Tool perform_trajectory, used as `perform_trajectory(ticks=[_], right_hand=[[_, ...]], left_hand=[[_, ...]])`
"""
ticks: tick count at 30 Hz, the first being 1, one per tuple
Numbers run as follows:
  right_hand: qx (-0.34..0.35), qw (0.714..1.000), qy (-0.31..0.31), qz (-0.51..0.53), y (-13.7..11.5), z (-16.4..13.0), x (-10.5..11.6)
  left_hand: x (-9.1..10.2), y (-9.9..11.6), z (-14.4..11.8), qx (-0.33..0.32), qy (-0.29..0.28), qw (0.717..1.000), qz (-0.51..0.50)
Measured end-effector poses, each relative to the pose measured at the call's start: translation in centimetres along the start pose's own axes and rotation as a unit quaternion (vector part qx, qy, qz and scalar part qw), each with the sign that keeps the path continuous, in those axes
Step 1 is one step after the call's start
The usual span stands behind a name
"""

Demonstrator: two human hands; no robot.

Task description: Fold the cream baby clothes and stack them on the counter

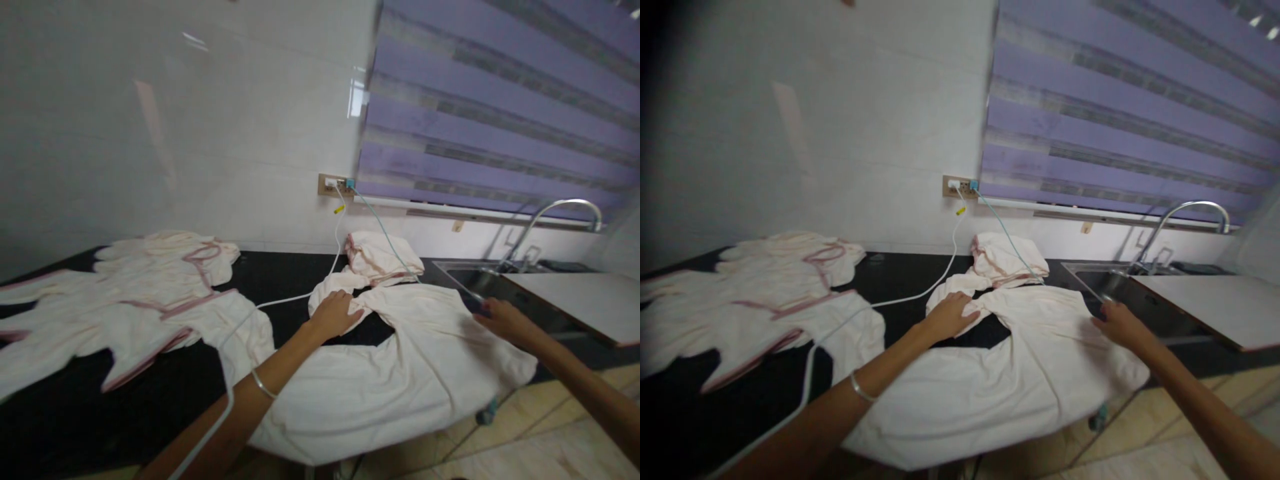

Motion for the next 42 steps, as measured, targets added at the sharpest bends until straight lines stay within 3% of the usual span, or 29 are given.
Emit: perform_trajectory(ticks=[2,6,8,10,15,19,25,28,30,34,39,42], right_hand=[[0.047,0.998,-0.038,0.021,-6.8,1.7,0.1],[0.093,0.992,-0.007,0.086,-19.4,4.5,-1.8],[0.087,0.991,0.005,0.103,-23.3,5.5,-3.8],[0.066,0.990,0.017,0.124,-25.5,5.7,-6.0],[0.047,0.980,0.015,0.191,-26.5,4.6,-9.9],[0.023,0.969,0.026,0.244,-25.5,4.3,-10.8],[0.005,0.972,0.094,0.214,-24.6,4.8,-11.3],[0.005,0.978,0.134,0.161,-24.4,4.8,-11.5],[0.007,0.983,0.125,0.133,-24.4,4.7,-11.8],[0.003,0.994,0.045,0.098,-24.6,4.3,-12.2],[-0.009,0.999,0.026,0.043,-25.2,4.1,-11.9],[0.004,0.999,0.016,0.028,-25.7,4.2,-12.0]], left_hand=[[0.4,-0.2,0.1,0.019,0.008,1.000,-0.003],[0.7,0.0,0.2,0.041,-0.042,0.998,0.028],[1.0,0.1,0.1,0.044,-0.054,0.997,0.043],[1.3,0.1,0.0,0.041,-0.053,0.996,0.056],[2.3,-0.3,-0.6,0.026,-0.042,0.996,0.076],[3.2,1.8,-1.5,-0.025,0.007,0.998,0.051],[1.1,6.8,-3.4,-0.129,-0.075,0.988,-0.036],[0.8,7.9,-3.8,-0.175,-0.077,0.981,-0.039],[0.7,7.9,-3.8,-0.189,-0.080,0.978,-0.045],[0.0,6.7,-3.8,-0.139,-0.094,0.986,-0.019],[-0.7,4.0,-3.4,0.044,-0.024,0.998,0.049],[-0.4,2.8,-3.2,0.105,0.012,0.992,0.074]])
Point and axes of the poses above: each hand's wrist, its own z-axis towards the middle knuckle, its own x-axis out of the back of the hand, y = z × x, the point moved 4 cm from there along z, towards the middle knuckle, and after that the axes turned 8 degrees about -z, right-handed, at the moved point
